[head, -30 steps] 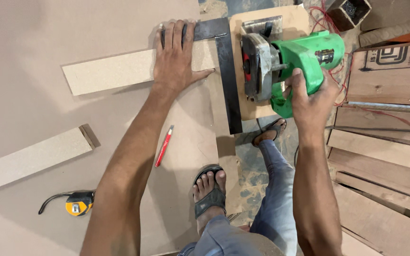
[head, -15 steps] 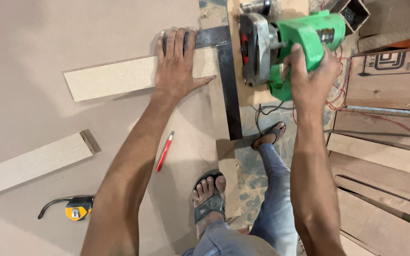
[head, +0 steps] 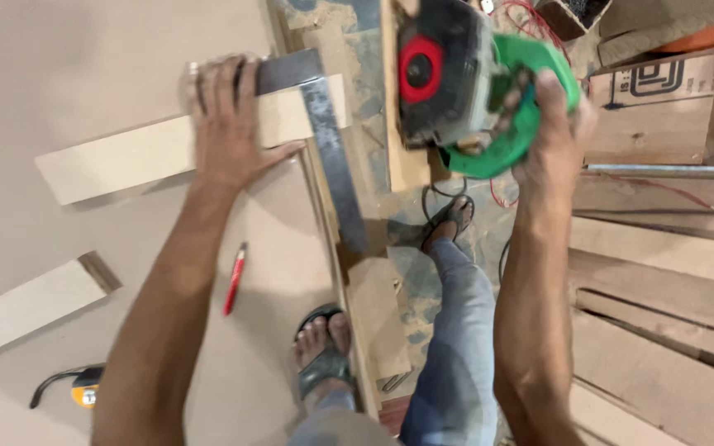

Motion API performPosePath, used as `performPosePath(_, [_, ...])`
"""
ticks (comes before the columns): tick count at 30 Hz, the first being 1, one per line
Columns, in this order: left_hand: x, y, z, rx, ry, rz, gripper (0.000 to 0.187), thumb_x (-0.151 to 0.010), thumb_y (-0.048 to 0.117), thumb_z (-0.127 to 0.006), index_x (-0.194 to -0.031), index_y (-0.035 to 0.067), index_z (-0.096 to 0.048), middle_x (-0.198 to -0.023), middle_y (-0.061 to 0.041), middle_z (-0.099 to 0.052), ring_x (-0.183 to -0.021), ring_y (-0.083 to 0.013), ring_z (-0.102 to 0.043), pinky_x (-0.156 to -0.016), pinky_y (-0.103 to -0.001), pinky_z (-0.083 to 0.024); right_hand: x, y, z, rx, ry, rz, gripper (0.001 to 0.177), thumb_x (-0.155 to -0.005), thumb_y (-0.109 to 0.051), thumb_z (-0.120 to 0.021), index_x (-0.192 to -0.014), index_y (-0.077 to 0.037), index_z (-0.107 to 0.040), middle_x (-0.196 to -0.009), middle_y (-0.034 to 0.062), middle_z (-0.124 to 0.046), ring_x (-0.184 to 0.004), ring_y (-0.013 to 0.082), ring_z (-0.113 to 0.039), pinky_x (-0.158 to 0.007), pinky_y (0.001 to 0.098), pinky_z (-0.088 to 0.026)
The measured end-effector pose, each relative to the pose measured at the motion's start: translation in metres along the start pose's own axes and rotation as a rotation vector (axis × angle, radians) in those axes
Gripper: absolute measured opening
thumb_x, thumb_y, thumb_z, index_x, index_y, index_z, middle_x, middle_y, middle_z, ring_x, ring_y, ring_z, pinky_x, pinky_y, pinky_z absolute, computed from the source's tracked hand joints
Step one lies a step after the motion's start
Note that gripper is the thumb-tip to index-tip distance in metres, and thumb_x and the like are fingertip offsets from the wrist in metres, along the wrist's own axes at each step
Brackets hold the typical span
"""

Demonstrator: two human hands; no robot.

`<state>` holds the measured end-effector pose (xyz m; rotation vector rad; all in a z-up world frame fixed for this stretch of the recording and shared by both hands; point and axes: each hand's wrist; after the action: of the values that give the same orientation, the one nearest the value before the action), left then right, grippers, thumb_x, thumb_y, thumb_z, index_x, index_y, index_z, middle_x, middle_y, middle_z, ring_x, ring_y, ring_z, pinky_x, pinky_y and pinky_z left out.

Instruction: The person measures and marks wooden planks with a pencil and tape measure, then uses a circular saw to cut the planks. The person also fits a small wooden piece into a cabinet frame.

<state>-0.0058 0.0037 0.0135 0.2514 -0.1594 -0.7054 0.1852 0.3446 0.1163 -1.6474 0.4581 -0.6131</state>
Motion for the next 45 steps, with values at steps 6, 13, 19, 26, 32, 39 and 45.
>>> performPosePath(6, [0.012, 0.040, 0.006, 0.198, 0.235, 0.060, 0.079, -0.107, 0.034, -0.075, -0.165, -0.001, -0.034, -0.167, -0.026, -0.033, -0.157, -0.0441, -0.026, -0.132, -0.062, -0.023, 0.003, 0.078, 0.115, -0.641, 0.246, -0.139, 0.032, -0.107, -0.034, -0.062, -0.122, -0.006, -0.063, -0.086, 0.0010, -0.061, -0.066, 0.0103, -0.057, -0.059, 0.0267, -0.049])
performPosePath(13, [-0.034, 0.220, 0.002, 0.560, -0.327, -0.019, 0.048, -0.098, 0.027, -0.062, -0.141, 0.004, -0.058, -0.140, -0.020, -0.060, -0.123, -0.0353, -0.061, -0.112, -0.048, -0.048, 0.016, 0.118, 0.223, -0.836, 0.342, -0.207, 0.034, -0.099, -0.033, -0.061, -0.123, -0.009, -0.063, -0.073, -0.0016, -0.059, -0.061, 0.0091, -0.057, -0.081, 0.0482, -0.064])
performPosePath(19, [-0.077, 0.350, -0.024, 0.523, -1.099, -0.010, 0.073, -0.093, 0.057, -0.061, -0.139, 0.001, -0.054, -0.132, -0.023, -0.063, -0.120, -0.0355, -0.065, -0.105, -0.044, -0.051, 0.006, 0.115, 0.290, -0.897, 0.487, -0.320, 0.030, -0.106, -0.031, -0.062, -0.120, -0.005, -0.061, -0.089, 0.0023, -0.061, -0.072, 0.0126, -0.058, -0.065, 0.0291, -0.051])
performPosePath(26, [-0.071, 0.446, -0.139, 1.216, -0.987, 0.315, 0.084, -0.095, 0.050, -0.063, -0.154, 0.000, -0.030, -0.148, -0.020, -0.048, -0.135, -0.0291, -0.047, -0.111, -0.041, -0.038, -0.021, 0.139, 0.308, -0.774, 0.587, -0.371, 0.031, -0.103, -0.035, -0.060, -0.108, -0.004, -0.062, -0.085, 0.0026, -0.061, -0.069, 0.0141, -0.057, -0.064, 0.0307, -0.049])
performPosePath(32, [-0.065, 0.516, -0.259, 1.888, -0.106, 1.285, 0.058, -0.093, 0.028, -0.069, -0.141, -0.001, -0.057, -0.131, -0.007, -0.067, -0.118, -0.0162, -0.061, -0.101, -0.034, -0.046, -0.038, 0.153, 0.297, -0.730, 0.607, -0.407, 0.032, -0.103, -0.033, -0.060, -0.109, -0.001, -0.063, -0.085, 0.0057, -0.064, -0.068, 0.0154, -0.057, -0.062, 0.0321, -0.050])
performPosePath(39, [-0.063, 0.507, -0.304, 1.918, 0.383, 1.596, 0.016, -0.091, 0.006, -0.076, -0.100, 0.001, -0.064, -0.082, -0.005, -0.064, -0.066, -0.0162, -0.061, -0.060, -0.033, -0.052, -0.030, 0.158, 0.260, -0.619, 0.553, -0.545, 0.030, -0.102, -0.028, -0.062, -0.112, 0.000, -0.064, -0.089, 0.0101, -0.069, -0.069, 0.0185, -0.061, -0.062, 0.0342, -0.053])
performPosePath(45, [-0.034, 0.459, -0.283, 1.978, 0.330, 1.618, 0.009, -0.090, 0.006, -0.072, -0.098, 0.005, -0.069, -0.082, -0.001, -0.065, -0.067, -0.0138, -0.061, -0.062, -0.031, -0.053, -0.011, 0.165, 0.232, -0.556, 0.489, -0.654, 0.029, -0.099, -0.023, -0.062, -0.116, 0.000, -0.063, -0.091, 0.0111, -0.071, -0.075, 0.0217, -0.067, -0.071, 0.0388, -0.058])
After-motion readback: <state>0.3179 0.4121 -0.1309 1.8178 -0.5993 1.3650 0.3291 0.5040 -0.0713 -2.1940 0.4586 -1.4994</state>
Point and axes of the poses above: each hand's wrist, its own x-axis away from the middle knuckle, its own z-axis out of the back of the hand, y = z × x
